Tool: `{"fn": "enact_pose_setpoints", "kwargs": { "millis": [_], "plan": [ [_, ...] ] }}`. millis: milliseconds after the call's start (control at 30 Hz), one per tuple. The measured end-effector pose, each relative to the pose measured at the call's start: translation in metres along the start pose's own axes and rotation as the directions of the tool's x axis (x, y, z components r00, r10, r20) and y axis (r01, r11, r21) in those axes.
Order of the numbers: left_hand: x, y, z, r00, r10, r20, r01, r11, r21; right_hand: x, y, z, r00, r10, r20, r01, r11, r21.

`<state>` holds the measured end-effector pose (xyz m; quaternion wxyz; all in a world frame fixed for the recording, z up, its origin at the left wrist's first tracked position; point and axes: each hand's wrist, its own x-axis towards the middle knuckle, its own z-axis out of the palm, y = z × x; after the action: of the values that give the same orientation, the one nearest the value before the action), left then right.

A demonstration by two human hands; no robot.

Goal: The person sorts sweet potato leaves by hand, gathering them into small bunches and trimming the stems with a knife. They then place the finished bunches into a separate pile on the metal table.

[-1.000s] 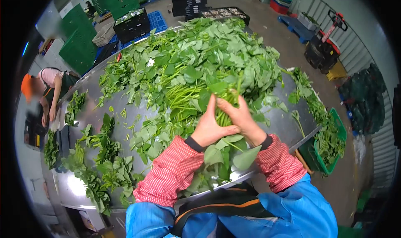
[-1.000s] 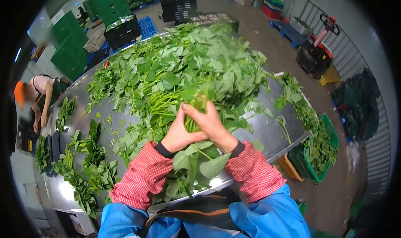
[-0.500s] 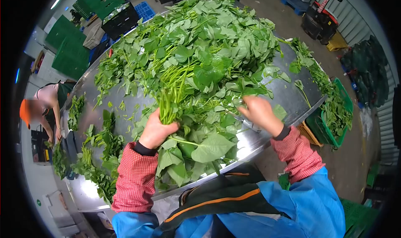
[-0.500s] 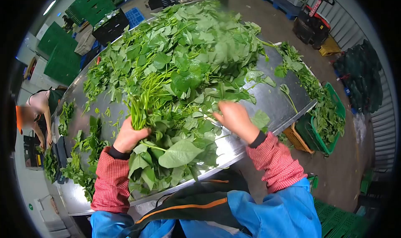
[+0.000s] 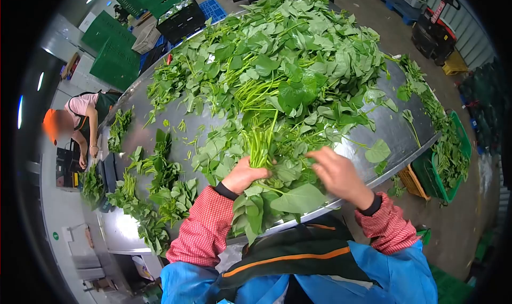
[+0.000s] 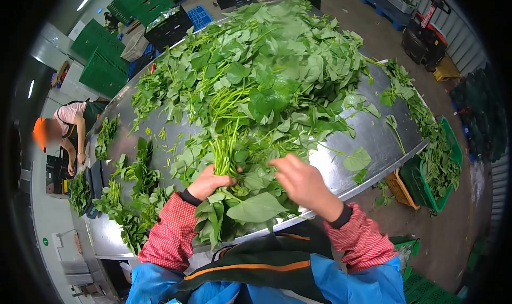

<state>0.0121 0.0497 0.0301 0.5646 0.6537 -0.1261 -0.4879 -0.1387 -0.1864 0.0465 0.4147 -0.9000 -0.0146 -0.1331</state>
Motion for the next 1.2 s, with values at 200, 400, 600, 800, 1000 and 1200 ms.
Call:
{"fn": "enact_pose_setpoints", "kwargs": {
  "millis": [200, 400, 600, 800, 1000, 1200],
  "plan": [
    [-0.007, 0.002, 0.023, 0.988, 0.005, 0.152, -0.004, 1.0, -0.008, 0.035, -0.006, 0.036, 0.971, -0.235, 0.037, 0.236, 0.924, -0.3],
    [-0.037, 0.036, 0.011, 0.997, 0.062, -0.039, -0.047, 0.952, 0.303, -0.021, 0.098, 0.026, 0.999, -0.011, -0.053, -0.009, 0.933, -0.36],
    [-0.019, 0.033, 0.034, 0.914, 0.371, -0.166, 0.003, 0.404, 0.915, 0.023, -0.003, 0.021, 0.957, -0.28, -0.07, 0.232, 0.892, -0.387],
    [-0.03, 0.053, 0.029, 0.777, 0.63, 0.013, -0.098, 0.099, 0.99, -0.016, 0.096, 0.006, 0.976, 0.149, -0.156, -0.197, 0.91, -0.364],
    [-0.023, 0.056, 0.017, 0.424, 0.899, 0.112, -0.264, 0.004, 0.965, -0.049, 0.153, -0.043, 0.915, 0.216, -0.342, -0.368, 0.795, -0.482],
    [-0.027, -0.057, 0.015, 0.632, 0.771, -0.076, -0.111, 0.188, 0.976, -0.05, 0.145, -0.047, 0.94, 0.255, -0.227, -0.337, 0.592, -0.732]
  ]
}}
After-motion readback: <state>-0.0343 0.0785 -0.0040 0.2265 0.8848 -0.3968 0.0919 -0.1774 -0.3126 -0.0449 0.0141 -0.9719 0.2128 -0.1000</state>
